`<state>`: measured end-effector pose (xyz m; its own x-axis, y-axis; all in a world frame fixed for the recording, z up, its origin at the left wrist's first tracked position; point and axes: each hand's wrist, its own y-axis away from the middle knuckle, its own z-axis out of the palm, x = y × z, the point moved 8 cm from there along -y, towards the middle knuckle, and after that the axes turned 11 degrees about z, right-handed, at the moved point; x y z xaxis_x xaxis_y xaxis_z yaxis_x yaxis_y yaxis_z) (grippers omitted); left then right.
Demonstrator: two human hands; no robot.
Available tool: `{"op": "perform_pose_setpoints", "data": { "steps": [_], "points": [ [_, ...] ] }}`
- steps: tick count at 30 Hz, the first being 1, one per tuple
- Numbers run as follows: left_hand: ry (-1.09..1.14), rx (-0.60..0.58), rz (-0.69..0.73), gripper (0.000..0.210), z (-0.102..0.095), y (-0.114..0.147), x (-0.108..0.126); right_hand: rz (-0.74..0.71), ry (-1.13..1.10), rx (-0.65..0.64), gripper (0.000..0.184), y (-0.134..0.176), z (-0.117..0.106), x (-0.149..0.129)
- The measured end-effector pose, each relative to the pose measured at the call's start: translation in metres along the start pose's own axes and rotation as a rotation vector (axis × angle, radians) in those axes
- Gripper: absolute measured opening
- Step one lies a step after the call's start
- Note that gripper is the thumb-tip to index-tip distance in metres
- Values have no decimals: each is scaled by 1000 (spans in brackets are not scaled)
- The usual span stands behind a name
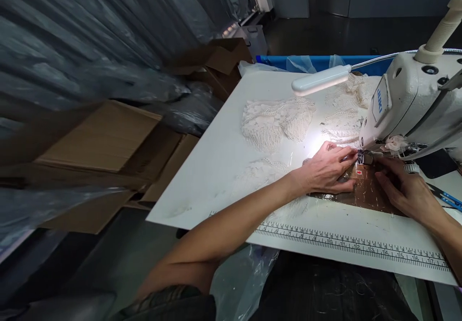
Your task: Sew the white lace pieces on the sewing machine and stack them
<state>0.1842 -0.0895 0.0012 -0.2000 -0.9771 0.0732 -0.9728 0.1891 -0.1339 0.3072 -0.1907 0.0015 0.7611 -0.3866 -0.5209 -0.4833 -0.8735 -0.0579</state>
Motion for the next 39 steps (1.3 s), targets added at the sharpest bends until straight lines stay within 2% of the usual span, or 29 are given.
{"op": "perform_pose_setpoints", "data": {
  "steps": [3,5,7,10,13,15,17,19,22,24,26,30,32,35,37,39],
  "points": [
    [11,-15,10,62,-3,-2,-4,0,57,-33,39,0,7,3],
    [36,-29,12,53,-6,-6,-11,-13,76,-32,39,-1,9,4],
    [35,-20,-36,43,-13,-12,-26,-49,87,-10,40,0,11,3],
    [-2,6,-132,39,-21,-27,-56,-136,118,87,40,5,12,-3],
    [22,-49,-127,40,-14,-44,-77,-204,160,190,43,12,14,-8],
    [28,-81,-136,41,-7,-52,-88,-227,179,213,43,14,16,-9],
    [19,-79,-159,42,-4,-53,-95,-246,186,207,42,15,18,-9],
    [6,-35,-177,45,-10,-45,-96,-277,186,207,41,17,18,-11],
    [-1,42,-175,46,-29,-17,-84,-354,195,255,44,22,14,-17],
    [24,56,-171,38,-43,11,-68,-411,202,272,44,25,12,-22],
    [58,27,-226,25,-54,41,-51,-451,201,271,43,26,12,-26],
    [129,-111,-439,34,-54,99,-19,-467,198,289,40,26,11,-28],
    [163,-153,-450,35,-47,115,-1,-453,194,298,40,26,11,-27],
    [136,-168,-424,27,-33,117,19,-418,177,297,41,25,13,-24],
    [117,-127,-442,27,-24,105,26,-393,140,291,43,23,13,-21],
    [187,-68,-425,34,-14,83,37,-347,74,271,47,19,12,-16]
  ]
}}
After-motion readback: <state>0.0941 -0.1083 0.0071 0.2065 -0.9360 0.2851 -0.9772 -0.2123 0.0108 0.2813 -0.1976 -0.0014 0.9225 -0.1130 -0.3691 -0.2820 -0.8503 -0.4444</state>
